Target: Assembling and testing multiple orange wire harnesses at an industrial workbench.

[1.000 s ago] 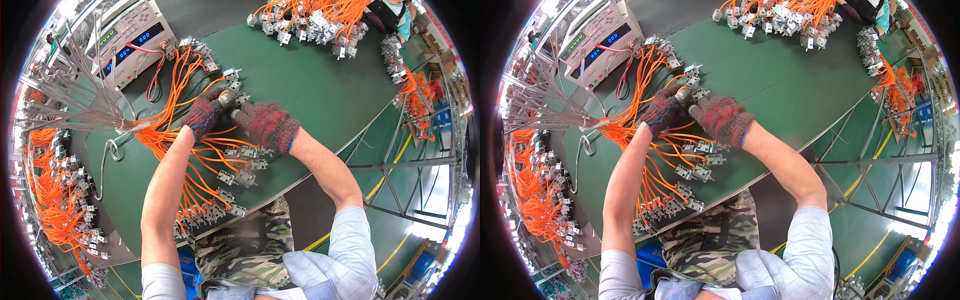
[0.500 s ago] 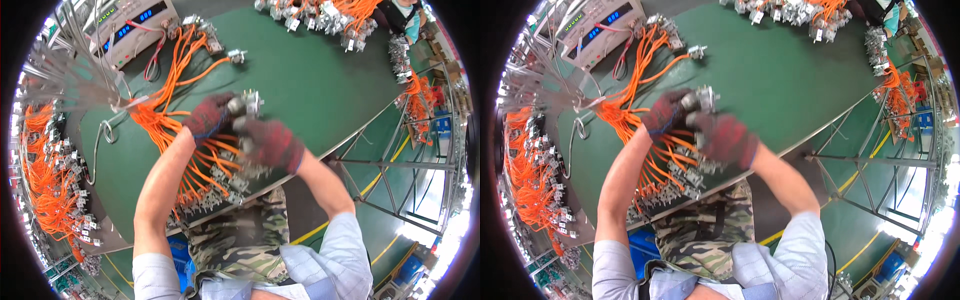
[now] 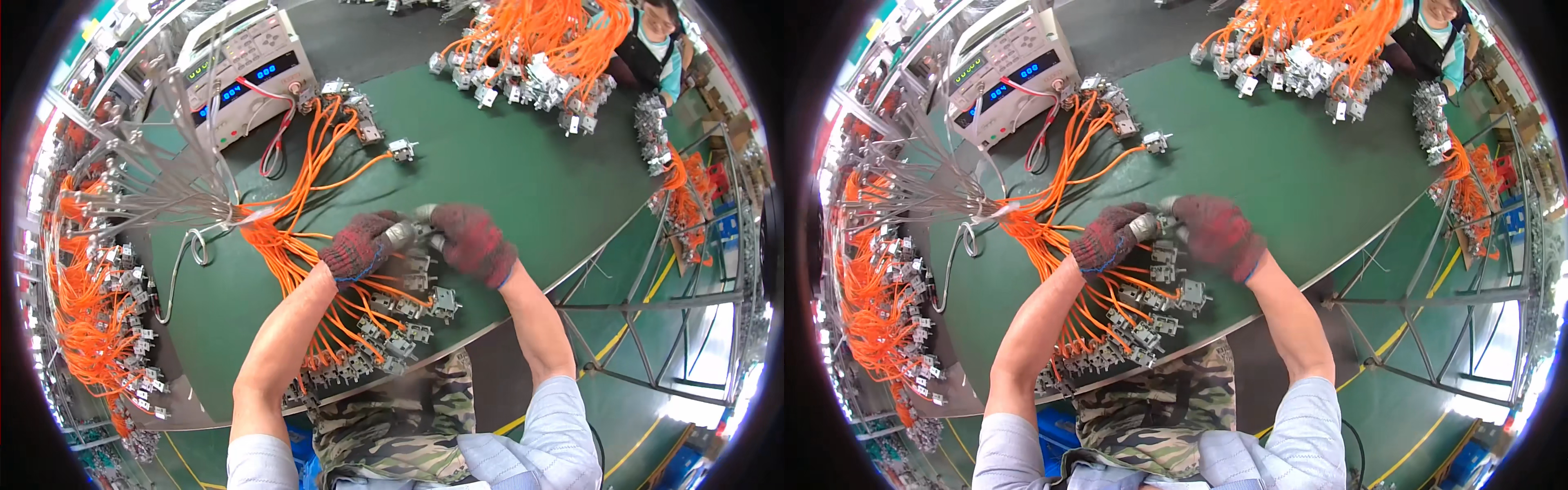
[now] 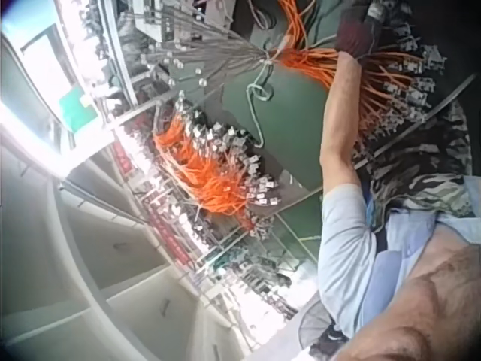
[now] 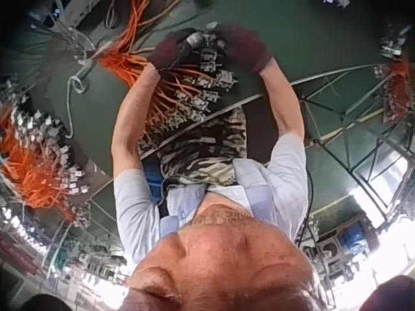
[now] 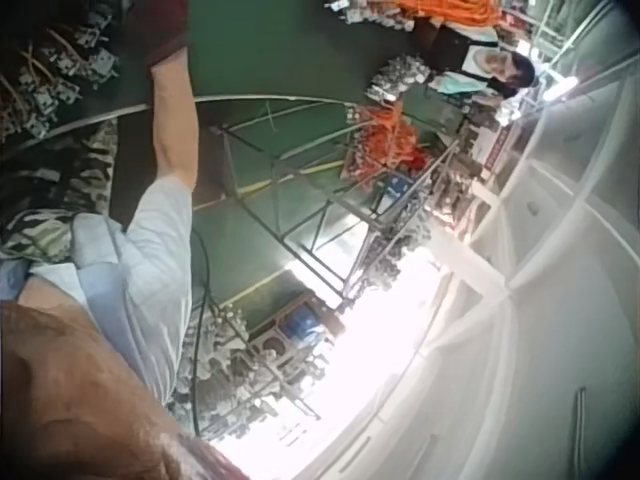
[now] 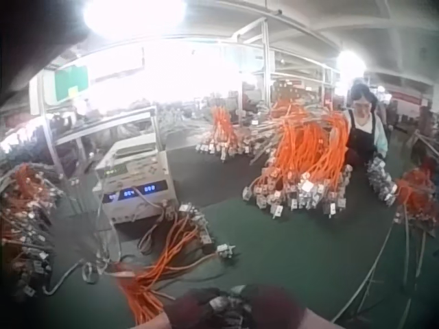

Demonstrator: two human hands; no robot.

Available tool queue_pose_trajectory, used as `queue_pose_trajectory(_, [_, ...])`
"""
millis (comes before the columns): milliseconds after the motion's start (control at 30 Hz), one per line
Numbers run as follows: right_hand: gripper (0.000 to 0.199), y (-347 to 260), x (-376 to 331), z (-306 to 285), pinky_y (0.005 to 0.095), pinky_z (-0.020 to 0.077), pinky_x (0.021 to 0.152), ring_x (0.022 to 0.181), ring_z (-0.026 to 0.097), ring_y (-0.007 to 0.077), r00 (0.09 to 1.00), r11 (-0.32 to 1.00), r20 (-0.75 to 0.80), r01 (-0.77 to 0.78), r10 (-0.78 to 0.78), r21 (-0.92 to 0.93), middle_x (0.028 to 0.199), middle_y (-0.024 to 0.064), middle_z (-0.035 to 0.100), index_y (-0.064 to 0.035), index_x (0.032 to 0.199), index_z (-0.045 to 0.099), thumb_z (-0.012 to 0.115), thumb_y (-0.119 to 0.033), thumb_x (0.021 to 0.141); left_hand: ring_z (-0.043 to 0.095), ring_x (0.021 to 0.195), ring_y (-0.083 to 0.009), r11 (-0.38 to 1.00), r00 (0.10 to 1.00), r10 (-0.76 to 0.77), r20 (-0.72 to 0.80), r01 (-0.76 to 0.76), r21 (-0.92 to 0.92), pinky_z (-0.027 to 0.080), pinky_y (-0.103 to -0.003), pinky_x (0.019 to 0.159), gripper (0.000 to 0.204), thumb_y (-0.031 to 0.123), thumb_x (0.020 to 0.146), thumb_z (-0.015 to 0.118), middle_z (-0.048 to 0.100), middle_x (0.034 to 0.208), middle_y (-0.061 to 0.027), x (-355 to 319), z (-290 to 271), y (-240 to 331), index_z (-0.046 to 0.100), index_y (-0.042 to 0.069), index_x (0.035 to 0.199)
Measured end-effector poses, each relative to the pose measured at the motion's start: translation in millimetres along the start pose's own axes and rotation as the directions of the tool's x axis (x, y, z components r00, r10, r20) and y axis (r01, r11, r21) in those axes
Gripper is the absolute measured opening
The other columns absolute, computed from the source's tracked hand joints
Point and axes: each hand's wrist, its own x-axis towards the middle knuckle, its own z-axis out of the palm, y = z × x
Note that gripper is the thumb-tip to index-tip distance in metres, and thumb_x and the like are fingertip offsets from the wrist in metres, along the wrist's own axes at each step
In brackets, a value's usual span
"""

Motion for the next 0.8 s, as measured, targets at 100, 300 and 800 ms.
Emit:
queue_pose_trajectory(100, [0.044, 2.0, -4.3, -1.2, 0.047, 0.0604, 0.083, 0.099, 0.074, 0.0371, 0.965, 0.901, 0.253, 0.165, -0.065, -0.401, 0.111, 0.0165, 0.076, -0.0074, 0.131, 0.069, 0.079, -0.012, 0.088, 0.07, 0.112, -0.0355, 0.994, 0.966, 0.054, -0.254, -0.027, 0.107, 0.053, -0.043, 0.102, 0.039, 0.034, 0.105, 0.065, 0.075, 0.118, -0.0229, -3.8, 0.3, -11.9, 0.078, -0.003, 0.105])
queue_pose_trajectory(300, [0.05, 12.3, 24.0, -38.8, 0.0485, 0.0587, 0.096, 0.108, 0.072, 0.0379, 0.986, 0.99, 0.162, -0.055, 0.033, 0.132, 0.122, 0.0155, 0.074, -0.0088, 0.132, 0.068, 0.081, -0.013, 0.085, 0.066, 0.125, -0.0412, 0.725, 0.625, 0.315, -0.714, 0.327, 0.606, 0.051, -0.05, 0.109, 0.046, 0.035, 0.095, 0.077, 0.064, 0.14, -0.0255, 30.6, -62.3, 18.8, 0.071, 0.005, 0.131])
queue_pose_trajectory(800, [0.034, 19.4, 71.6, 2.1, 0.0519, 0.058, 0.086, 0.097, 0.073, 0.0403, 0.928, 0.994, 0.359, -0.087, 0.103, -0.06, 0.104, 0.0186, 0.075, -0.0109, 0.119, 0.073, 0.07, -0.035, 0.096, 0.064, 0.123, -0.0465, 0.764, 0.685, 0.086, -0.723, 0.421, 0.489, 0.056, -0.053, 0.1, 0.034, 0.025, 0.094, 0.075, 0.059, 0.143, -0.0268, 74.8, -82.9, -34.2, 0.072, 0.011, 0.125])
